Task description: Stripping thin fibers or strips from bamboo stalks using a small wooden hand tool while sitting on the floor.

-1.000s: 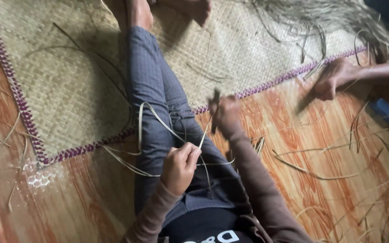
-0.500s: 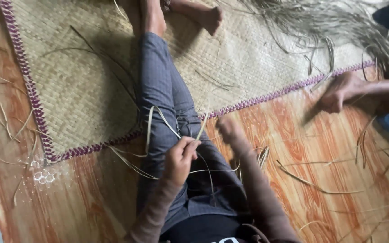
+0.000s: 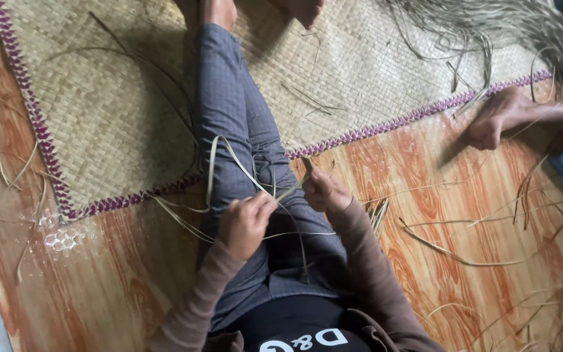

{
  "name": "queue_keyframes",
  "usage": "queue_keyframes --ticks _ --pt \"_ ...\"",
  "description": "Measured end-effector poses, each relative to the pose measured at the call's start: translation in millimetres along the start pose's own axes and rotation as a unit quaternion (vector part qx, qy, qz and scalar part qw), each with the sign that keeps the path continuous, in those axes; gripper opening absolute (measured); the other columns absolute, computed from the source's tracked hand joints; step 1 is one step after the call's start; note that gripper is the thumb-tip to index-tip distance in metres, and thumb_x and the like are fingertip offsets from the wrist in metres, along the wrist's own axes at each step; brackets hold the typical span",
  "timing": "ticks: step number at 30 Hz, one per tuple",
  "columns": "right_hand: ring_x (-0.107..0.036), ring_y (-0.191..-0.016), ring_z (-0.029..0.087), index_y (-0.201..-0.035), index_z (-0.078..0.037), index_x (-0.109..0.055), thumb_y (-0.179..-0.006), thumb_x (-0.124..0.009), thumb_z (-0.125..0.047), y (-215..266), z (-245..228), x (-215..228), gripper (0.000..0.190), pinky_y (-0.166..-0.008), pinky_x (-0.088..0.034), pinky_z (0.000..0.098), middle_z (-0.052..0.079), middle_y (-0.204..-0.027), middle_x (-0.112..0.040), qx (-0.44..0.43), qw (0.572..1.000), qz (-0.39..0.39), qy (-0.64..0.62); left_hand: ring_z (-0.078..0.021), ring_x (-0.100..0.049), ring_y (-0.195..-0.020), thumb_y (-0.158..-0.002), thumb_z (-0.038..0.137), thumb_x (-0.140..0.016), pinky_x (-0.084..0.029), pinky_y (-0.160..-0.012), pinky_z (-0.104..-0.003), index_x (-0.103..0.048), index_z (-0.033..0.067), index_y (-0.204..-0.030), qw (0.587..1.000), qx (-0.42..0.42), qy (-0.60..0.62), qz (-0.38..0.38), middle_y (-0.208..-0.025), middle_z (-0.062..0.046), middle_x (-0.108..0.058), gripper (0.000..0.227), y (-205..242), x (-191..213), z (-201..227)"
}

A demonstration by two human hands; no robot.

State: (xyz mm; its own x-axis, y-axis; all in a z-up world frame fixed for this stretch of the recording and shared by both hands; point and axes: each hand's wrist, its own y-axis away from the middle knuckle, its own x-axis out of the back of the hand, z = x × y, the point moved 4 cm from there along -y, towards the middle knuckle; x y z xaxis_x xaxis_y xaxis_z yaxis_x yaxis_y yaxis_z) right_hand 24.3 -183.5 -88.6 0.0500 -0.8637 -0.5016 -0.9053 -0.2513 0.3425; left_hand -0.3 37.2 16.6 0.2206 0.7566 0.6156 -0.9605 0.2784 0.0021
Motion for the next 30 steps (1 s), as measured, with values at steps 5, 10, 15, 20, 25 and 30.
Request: queue_keyframes --ticks 5,10,15,20,25,30 --pt "-0.028 -0.03 0.007 -0.072 -0.006 -0.046 -0.109 -0.046 -0.041 -10 -57 -16 0.051 -0.022 -0.022 0.0227 -0.004 -0.05 -0.026 -0.032 0.993 -0.086 -0.077 -0.0325 -0.071 -0.064 -0.102 0.032 -0.056 -0.055 -0.066 -0.044 -0.065 0.0226 -0.087 0.999 0.02 -0.007 -0.037 -0.055 -0.004 -0.063 0.02 19 29 -16" --pt "-0.024 -0.035 0.005 -0.089 -0.01 -0.049 -0.11 -0.043 -0.044 -24 -82 15 0.04 -0.024 -0.022 0.0204 -0.004 -0.057 -0.024 0.035 0.983 -0.135 -0.121 -0.0312 -0.069 -0.057 -0.098 0.03 -0.062 -0.055 -0.061 -0.041 -0.067 0.0222 -0.082 0.996 0.081 0.012 -0.033 -0.052 -0.004 -0.064 0.019 33 63 -14" --pt "-0.028 -0.035 0.0 -0.132 -0.042 -0.055 -0.102 -0.056 -0.058 -18 -115 65 0.034 -0.033 -0.017 0.0116 -0.014 -0.059 -0.042 0.051 0.977 0.167 -0.12 -0.0249 -0.062 -0.049 -0.098 0.024 -0.064 -0.055 -0.059 -0.037 -0.071 0.0186 -0.085 0.985 0.159 0.064 0.028 -0.049 -0.005 -0.061 0.016 48 79 -33" --pt "-0.049 -0.044 0.011 -0.107 -0.015 -0.066 -0.101 -0.051 -0.025 -50 3 97 0.019 -0.039 -0.036 0.0231 -0.001 -0.058 -0.052 -0.22 0.7 -0.137 0.666 -0.0246 -0.062 -0.051 -0.098 0.018 -0.063 -0.054 -0.06 -0.034 -0.073 0.0164 -0.088 0.984 0.065 0.141 0.089 -0.05 -0.005 -0.062 0.014 9 43 6" --pt "-0.048 -0.036 0.013 -0.089 -0.001 -0.062 -0.101 -0.062 -0.016 22 1 -29 0.019 -0.032 -0.037 0.0225 0.008 -0.048 -0.054 0.039 0.995 -0.003 0.088 -0.0245 -0.07 -0.066 -0.097 0.03 -0.065 -0.054 -0.065 -0.039 -0.069 0.0254 -0.09 0.996 -0.049 -0.034 0.073 -0.061 0.002 -0.068 0.01 -16 1 24" --pt "-0.045 -0.033 0.015 -0.093 0.0 -0.065 -0.108 -0.056 -0.014 24 3 -30 0.023 -0.031 -0.039 0.023 0.008 -0.044 -0.046 0.032 0.994 0.004 0.103 -0.026 -0.071 -0.071 -0.094 0.022 -0.065 -0.055 -0.066 -0.04 -0.065 0.0241 -0.087 0.99 -0.063 -0.088 0.086 -0.068 -0.002 -0.069 0.006 -14 -6 27"
